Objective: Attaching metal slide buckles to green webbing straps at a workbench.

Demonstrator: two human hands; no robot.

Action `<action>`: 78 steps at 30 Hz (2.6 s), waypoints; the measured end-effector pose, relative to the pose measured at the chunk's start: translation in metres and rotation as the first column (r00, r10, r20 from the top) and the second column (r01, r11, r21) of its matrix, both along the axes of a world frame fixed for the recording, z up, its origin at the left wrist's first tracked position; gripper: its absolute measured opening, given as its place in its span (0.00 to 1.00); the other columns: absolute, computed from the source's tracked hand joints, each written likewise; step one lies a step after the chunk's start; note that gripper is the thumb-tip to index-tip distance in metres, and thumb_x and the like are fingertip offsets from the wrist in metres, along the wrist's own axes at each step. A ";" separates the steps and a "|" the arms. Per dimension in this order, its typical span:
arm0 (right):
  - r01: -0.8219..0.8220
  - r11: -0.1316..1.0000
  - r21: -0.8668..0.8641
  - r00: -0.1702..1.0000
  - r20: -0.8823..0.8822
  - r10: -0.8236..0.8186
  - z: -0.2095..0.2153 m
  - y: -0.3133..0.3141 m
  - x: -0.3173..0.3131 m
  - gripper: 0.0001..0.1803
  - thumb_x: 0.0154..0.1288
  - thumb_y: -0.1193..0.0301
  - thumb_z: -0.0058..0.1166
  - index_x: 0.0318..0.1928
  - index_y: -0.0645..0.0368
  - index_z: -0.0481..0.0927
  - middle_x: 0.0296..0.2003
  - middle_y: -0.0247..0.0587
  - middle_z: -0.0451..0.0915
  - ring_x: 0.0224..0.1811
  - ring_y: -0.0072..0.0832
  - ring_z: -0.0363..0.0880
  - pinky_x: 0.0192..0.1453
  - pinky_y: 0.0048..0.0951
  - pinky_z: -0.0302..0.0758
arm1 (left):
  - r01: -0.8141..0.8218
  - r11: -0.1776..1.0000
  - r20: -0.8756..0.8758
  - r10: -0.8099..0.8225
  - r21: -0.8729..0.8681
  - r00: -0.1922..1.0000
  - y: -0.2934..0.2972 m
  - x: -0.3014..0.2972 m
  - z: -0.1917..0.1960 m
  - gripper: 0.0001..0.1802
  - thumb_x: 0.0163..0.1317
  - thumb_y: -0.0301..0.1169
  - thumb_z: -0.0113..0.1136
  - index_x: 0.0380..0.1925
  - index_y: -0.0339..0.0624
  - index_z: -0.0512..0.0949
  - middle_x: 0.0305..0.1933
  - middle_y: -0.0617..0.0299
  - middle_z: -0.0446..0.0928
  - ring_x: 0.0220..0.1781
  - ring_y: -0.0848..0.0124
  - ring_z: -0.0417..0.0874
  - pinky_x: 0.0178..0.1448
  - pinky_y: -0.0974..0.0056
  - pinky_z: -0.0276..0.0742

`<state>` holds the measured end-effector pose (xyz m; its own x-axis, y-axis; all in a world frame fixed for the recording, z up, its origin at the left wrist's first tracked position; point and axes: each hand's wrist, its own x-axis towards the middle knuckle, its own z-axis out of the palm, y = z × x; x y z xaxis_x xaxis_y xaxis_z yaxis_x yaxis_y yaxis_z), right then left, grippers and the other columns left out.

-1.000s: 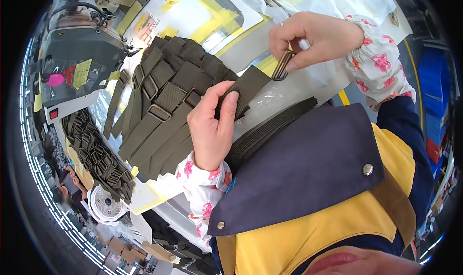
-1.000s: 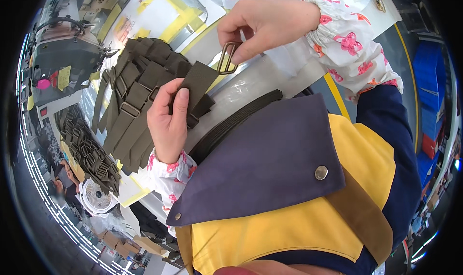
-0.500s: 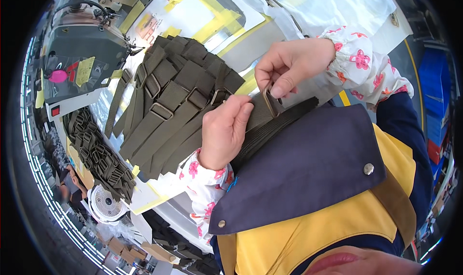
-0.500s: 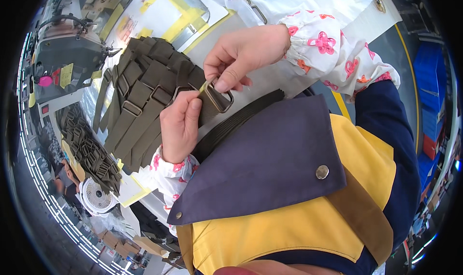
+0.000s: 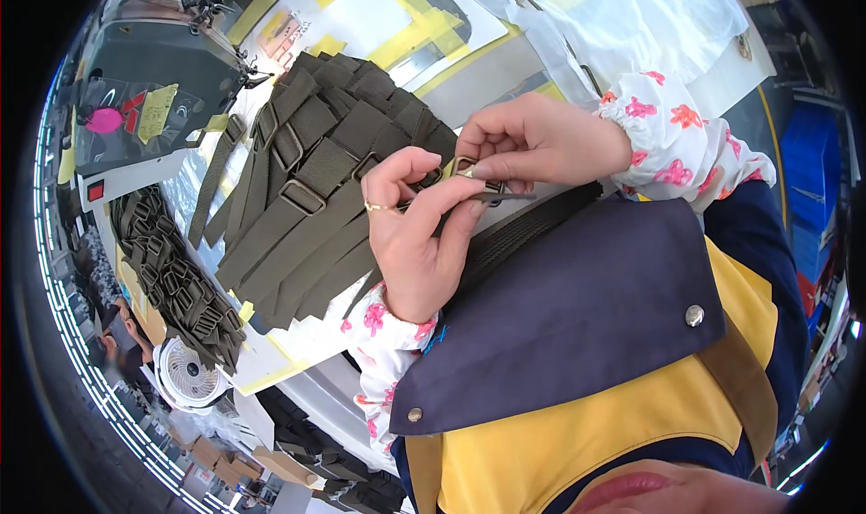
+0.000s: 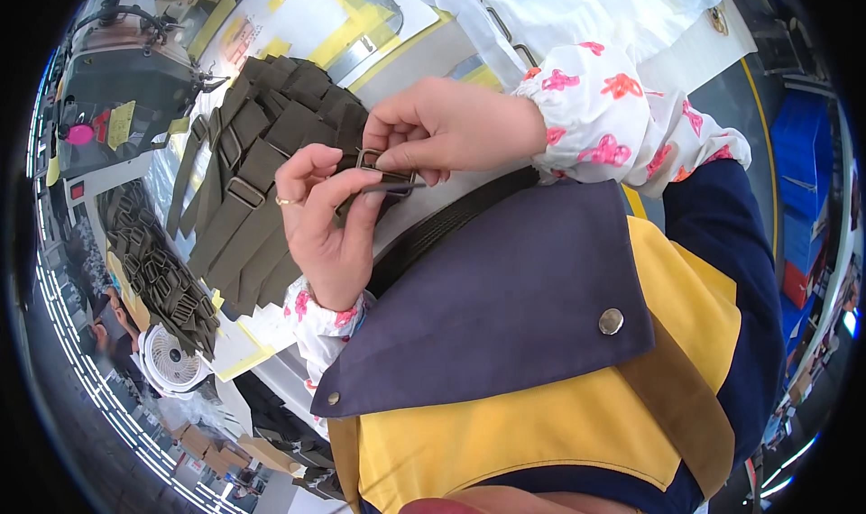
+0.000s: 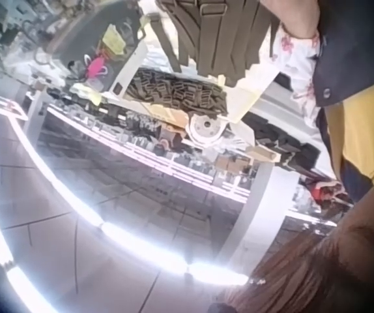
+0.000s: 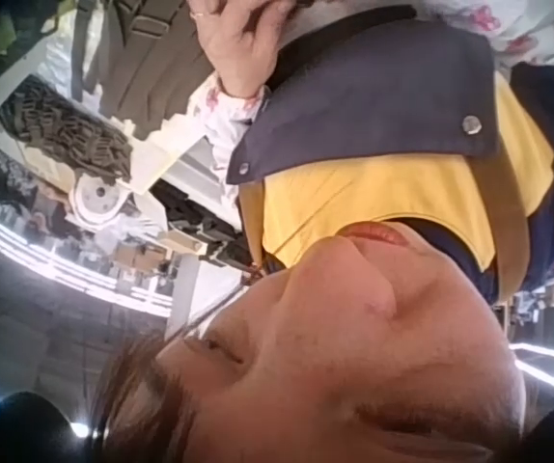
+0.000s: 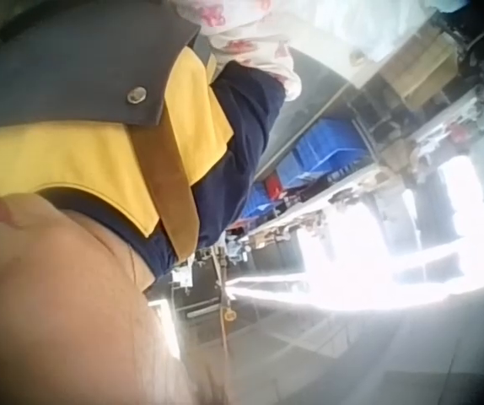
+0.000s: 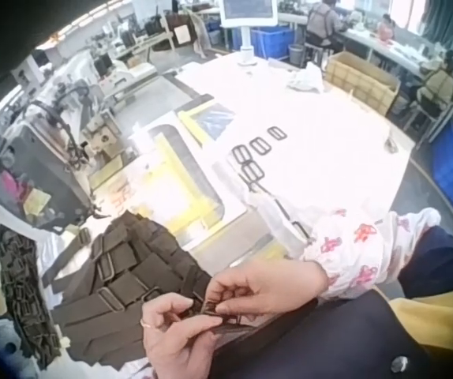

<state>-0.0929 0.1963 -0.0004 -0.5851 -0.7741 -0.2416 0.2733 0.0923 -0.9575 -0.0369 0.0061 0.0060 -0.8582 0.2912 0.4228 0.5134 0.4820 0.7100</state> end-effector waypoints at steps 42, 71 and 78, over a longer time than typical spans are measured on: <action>0.049 0.999 0.014 0.997 0.067 -0.049 0.016 -0.002 0.021 0.14 0.58 0.80 0.49 0.46 0.64 0.69 0.25 0.38 0.76 0.26 0.21 0.78 0.29 0.21 0.73 | 0.021 0.982 0.252 -0.068 0.187 0.965 -0.002 0.008 -0.008 0.26 0.49 0.23 0.65 0.49 0.38 0.67 0.39 0.59 0.73 0.35 0.73 0.75 0.42 0.70 0.71; 0.420 0.768 0.483 0.625 -0.768 0.141 0.004 0.120 -0.031 0.06 0.57 0.74 0.54 0.30 0.63 0.72 0.19 0.38 0.72 0.20 0.25 0.68 0.26 0.25 0.66 | -0.075 0.920 0.109 0.126 -0.384 0.986 -0.065 0.004 0.046 0.18 0.55 0.26 0.58 0.47 0.36 0.74 0.45 0.50 0.75 0.47 0.57 0.76 0.52 0.61 0.71; 0.607 0.492 0.624 0.520 -0.780 0.349 -0.024 0.094 -0.010 0.14 0.53 0.61 0.57 0.29 0.57 0.69 0.21 0.41 0.75 0.24 0.40 0.74 0.28 0.35 0.67 | 0.442 0.890 0.435 -0.355 -0.115 0.828 0.016 -0.008 -0.008 0.10 0.53 0.29 0.60 0.34 0.37 0.77 0.35 0.54 0.76 0.34 0.57 0.78 0.37 0.61 0.74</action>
